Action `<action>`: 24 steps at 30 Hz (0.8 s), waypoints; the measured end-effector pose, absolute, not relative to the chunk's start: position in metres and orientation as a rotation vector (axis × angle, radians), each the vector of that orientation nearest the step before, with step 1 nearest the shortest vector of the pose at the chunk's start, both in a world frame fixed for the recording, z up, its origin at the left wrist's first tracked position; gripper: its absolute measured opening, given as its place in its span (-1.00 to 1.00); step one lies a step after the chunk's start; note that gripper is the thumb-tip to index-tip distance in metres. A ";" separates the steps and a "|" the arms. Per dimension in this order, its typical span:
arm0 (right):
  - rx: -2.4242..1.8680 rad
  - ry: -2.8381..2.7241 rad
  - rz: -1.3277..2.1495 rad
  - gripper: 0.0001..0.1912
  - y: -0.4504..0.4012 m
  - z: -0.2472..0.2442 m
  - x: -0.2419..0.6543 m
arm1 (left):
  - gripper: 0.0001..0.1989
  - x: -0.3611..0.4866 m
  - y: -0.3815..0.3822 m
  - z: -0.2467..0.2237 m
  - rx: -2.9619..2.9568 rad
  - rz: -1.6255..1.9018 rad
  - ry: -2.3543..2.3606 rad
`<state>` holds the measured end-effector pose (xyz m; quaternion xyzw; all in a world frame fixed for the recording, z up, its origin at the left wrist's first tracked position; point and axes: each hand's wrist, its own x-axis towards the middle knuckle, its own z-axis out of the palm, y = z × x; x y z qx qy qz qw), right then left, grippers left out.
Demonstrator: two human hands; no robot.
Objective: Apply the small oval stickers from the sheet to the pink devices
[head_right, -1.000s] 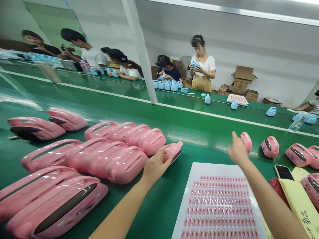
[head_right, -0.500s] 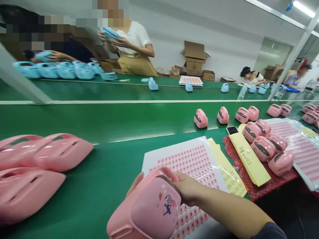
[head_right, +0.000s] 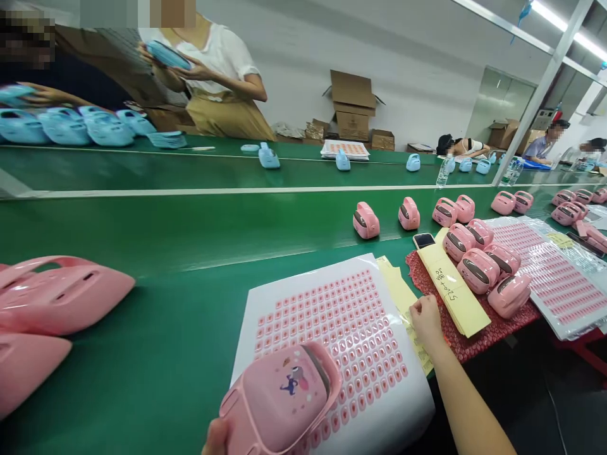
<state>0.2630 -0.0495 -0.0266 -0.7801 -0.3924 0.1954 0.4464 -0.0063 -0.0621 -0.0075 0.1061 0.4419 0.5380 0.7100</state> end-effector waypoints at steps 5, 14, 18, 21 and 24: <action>-1.892 -0.970 0.475 -0.81 -0.051 -0.033 0.260 | -0.10 -0.002 -0.059 -0.007 0.191 1.198 1.003; -1.679 -0.859 0.717 -0.63 -0.056 -0.011 0.265 | -0.15 0.004 -0.061 -0.002 0.247 1.184 0.954; -1.501 -0.916 0.819 -0.64 -0.064 0.020 0.224 | -0.18 0.020 -0.061 0.004 0.383 1.260 0.953; -1.344 -1.043 0.941 -0.72 -0.069 0.038 0.182 | -0.15 0.031 -0.059 0.006 0.475 1.331 0.986; -1.297 -1.145 1.015 -0.82 -0.070 0.045 0.153 | -0.18 0.035 -0.060 0.007 0.535 1.345 0.949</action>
